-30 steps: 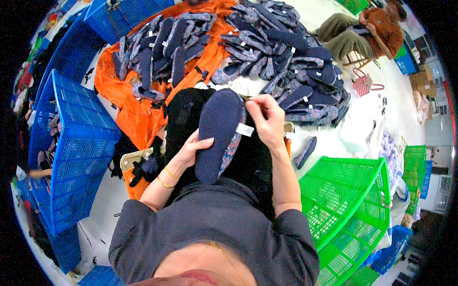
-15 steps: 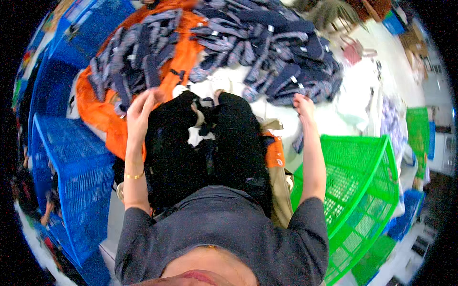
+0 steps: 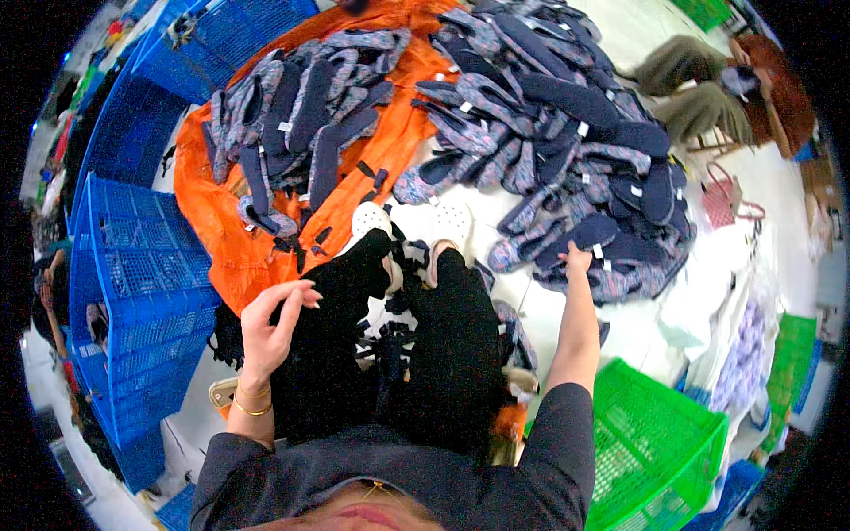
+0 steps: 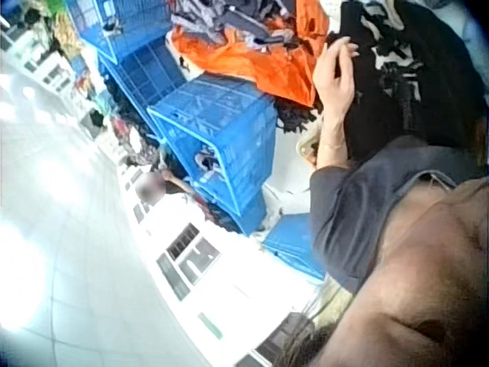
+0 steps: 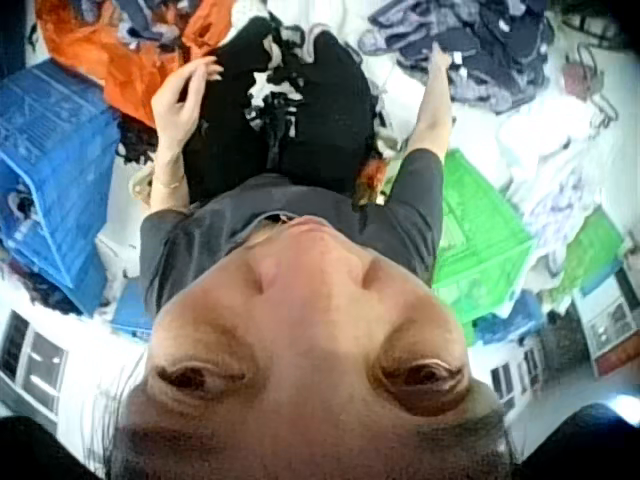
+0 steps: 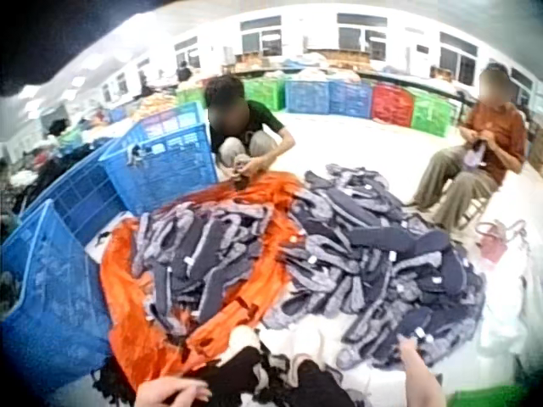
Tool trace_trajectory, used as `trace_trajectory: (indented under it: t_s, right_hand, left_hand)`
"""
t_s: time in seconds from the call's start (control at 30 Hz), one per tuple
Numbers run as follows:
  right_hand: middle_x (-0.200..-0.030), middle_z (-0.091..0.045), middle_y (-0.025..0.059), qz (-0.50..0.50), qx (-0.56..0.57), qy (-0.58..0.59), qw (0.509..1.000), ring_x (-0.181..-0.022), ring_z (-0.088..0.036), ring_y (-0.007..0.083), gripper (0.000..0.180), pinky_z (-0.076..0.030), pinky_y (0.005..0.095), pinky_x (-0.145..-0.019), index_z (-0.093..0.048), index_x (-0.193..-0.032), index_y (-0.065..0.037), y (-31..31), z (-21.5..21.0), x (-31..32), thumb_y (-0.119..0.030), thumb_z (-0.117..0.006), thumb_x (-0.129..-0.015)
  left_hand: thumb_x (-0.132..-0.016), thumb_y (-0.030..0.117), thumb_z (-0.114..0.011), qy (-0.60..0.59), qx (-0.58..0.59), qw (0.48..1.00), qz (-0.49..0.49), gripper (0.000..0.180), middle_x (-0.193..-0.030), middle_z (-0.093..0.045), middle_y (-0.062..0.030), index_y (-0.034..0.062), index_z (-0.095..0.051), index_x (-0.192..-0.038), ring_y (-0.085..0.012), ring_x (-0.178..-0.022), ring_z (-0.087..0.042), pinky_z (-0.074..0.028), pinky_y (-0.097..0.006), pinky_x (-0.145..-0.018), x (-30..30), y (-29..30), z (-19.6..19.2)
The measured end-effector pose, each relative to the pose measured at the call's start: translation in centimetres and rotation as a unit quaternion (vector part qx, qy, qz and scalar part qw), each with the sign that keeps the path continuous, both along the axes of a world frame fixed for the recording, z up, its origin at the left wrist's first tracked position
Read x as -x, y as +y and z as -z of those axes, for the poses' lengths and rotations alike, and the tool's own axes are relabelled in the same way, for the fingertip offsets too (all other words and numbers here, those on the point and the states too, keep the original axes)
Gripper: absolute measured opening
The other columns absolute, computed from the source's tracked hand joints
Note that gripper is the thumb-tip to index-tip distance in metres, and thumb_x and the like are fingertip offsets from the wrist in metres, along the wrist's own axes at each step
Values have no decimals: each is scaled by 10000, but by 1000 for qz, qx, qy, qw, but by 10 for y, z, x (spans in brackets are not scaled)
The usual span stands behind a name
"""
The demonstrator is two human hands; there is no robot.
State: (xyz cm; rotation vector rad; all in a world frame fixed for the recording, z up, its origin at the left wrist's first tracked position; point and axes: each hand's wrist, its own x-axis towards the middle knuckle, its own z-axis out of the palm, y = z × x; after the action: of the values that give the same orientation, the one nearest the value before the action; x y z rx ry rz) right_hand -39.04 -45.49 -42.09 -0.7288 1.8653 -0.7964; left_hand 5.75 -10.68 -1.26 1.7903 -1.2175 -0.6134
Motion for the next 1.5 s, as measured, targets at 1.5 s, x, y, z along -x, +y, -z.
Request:
trace_trajectory:
  t_s: [1.5]
  right_hand:
    - [-717,-624,-11,-348,237,-268,867,-434,-414,30,276,-280,182,-394,-632,-1070,-24,366,-406,-201,-267,-531,-987]
  left_hand:
    - [-651,93,-744,-226,146,877,398,536,-1151,-568,-101,162,-594,-1161,-314,-1050,-555,-447,-414,-918,19,85,-39]
